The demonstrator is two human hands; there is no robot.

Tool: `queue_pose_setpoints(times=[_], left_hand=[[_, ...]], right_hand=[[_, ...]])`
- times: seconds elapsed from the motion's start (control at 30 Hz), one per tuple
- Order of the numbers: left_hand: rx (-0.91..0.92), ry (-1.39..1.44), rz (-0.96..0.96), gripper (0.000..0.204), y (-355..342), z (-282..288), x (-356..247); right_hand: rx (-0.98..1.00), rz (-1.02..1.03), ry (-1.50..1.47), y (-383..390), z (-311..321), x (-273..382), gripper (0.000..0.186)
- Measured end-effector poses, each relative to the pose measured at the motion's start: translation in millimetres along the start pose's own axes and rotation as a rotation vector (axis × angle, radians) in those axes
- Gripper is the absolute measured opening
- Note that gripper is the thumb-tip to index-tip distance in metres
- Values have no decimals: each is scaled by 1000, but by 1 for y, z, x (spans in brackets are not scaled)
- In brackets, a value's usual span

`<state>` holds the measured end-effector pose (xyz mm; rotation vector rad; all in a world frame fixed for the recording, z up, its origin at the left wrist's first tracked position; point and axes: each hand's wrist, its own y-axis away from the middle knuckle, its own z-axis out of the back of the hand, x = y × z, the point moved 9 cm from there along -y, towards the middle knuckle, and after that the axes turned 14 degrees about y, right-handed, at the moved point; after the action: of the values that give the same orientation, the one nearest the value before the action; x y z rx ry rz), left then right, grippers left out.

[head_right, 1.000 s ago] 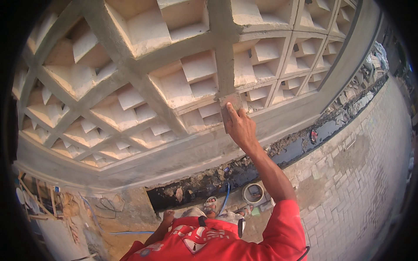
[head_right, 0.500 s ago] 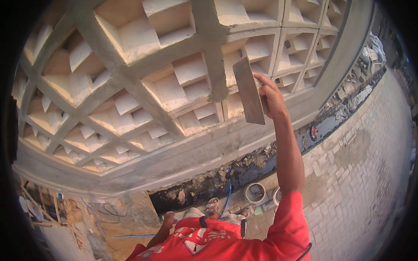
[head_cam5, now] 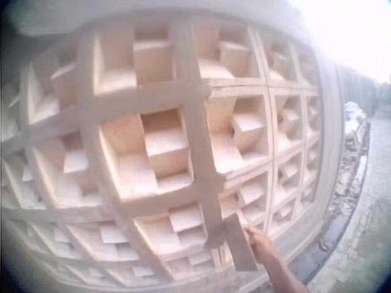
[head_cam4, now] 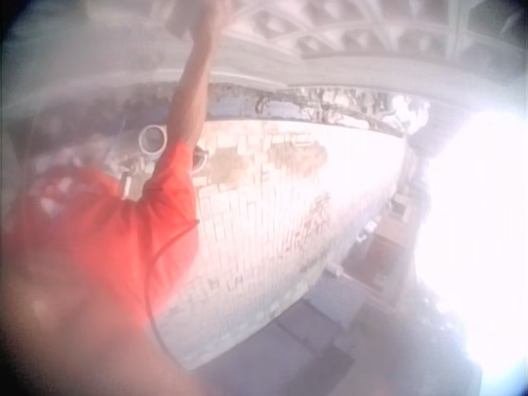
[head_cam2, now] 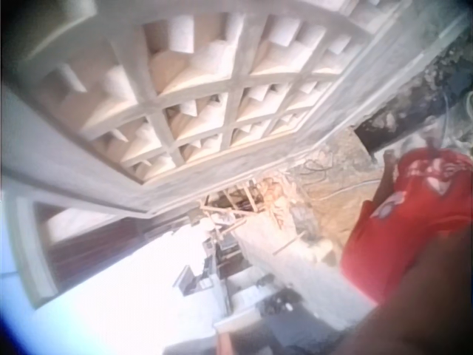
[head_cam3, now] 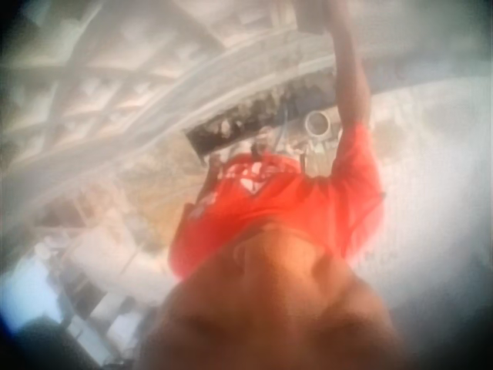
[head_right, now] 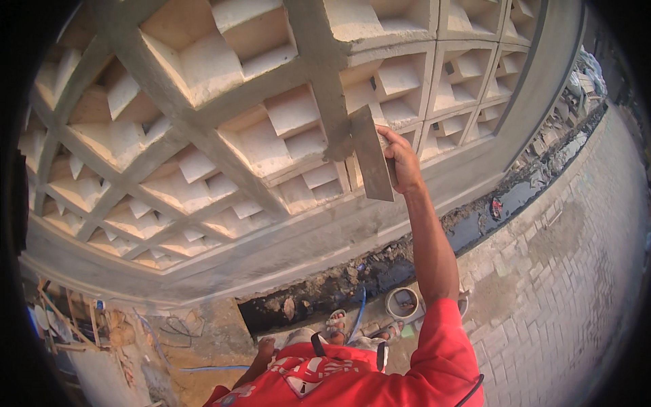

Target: The person applies plaster to a geometrically patterned ceiling using a trowel, smoothing the surface across multiple sections. The person repeatedly scoops plaster from a bucket and spreads it over the ceiling grid.

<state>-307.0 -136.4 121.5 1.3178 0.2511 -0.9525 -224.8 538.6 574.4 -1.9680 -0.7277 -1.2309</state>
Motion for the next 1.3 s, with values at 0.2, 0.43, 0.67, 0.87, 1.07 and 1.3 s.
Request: queue_pose_setpoints(times=[0.2,0.43,0.67,0.87,1.07,1.3], left_hand=[[3,28,-10,28,-3,-8,-3],[0,76,1,29,-8,-19,-3],[32,99,-19,25,-17,-18,-2],[42,82,-9,23,-14,-13,-8],[67,-4,31,30,-17,-8,-20],[38,-36,21,27,-21,4,-36]], right_hand=[[45,58,-37,-7,-8,23,59],[120,145,-51,-18,-17,47,59],[58,167,-186,-13,-21,62,59],[-137,265,-144,38,-23,42,61],[-258,489,1095,55,-93,29,64],[-441,501,1327,33,-103,26,68]])
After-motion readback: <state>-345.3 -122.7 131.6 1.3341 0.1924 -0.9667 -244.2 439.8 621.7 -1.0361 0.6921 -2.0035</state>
